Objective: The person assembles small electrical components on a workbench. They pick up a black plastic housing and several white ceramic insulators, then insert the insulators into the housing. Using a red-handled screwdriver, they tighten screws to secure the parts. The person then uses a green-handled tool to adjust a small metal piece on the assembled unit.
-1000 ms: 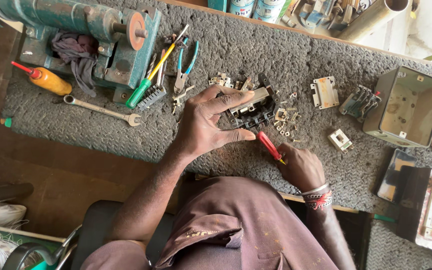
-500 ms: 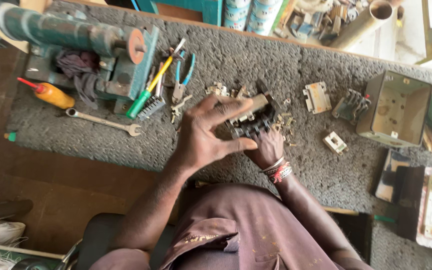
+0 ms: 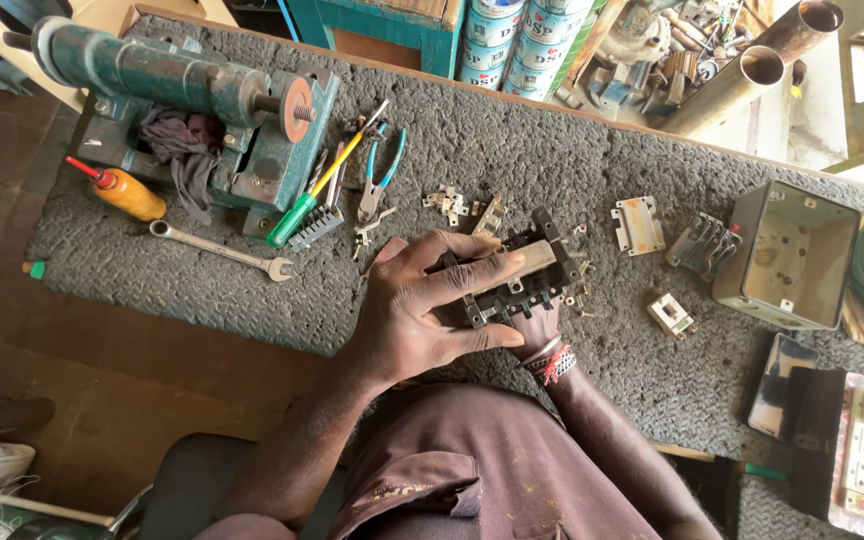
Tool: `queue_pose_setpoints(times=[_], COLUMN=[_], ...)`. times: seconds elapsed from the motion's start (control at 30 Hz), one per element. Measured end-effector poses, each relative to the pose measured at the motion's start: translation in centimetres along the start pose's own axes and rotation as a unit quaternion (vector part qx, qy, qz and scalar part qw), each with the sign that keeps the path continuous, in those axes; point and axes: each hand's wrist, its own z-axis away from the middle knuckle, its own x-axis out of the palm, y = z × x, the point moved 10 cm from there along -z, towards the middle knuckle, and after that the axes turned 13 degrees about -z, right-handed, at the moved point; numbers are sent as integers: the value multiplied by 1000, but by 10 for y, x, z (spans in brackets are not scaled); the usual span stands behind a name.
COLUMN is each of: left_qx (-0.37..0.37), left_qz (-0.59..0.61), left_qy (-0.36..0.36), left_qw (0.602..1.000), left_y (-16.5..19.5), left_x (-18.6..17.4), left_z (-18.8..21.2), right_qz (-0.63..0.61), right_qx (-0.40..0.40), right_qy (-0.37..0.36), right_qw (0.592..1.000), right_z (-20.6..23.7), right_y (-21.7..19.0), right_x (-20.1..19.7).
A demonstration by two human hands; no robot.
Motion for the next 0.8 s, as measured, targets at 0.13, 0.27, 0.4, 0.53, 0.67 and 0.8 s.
queue_pose_setpoints(times=[0.13, 0.27, 0.4, 0.53, 0.67, 0.8], left_qx=[-10, -14, -13, -9, -16, 8], left_qz=[17, 40, 27, 46, 189, 158], left_qy=[-3, 3, -15, -10, 2, 6], left_qw=[1000, 999, 999, 999, 982, 987], left_y=[-1, -2, -2, -4, -10, -2], left_x=[-2, -5, 0, 4, 10, 7], left_z=[-2, -3, -5, -5, -10, -11], right_qz=[-537, -488, -637, -701, -717, -704], right_qx=[254, 208, 137, 138, 151, 143], right_qy=[77, 97, 88, 84, 66, 60], right_qw=[801, 842, 754, 695, 678, 693], right_z=[19, 24, 25, 24, 25, 30], right_y=[47, 42, 20, 1, -13, -13], right_x=[13, -19, -48, -63, -68, -68])
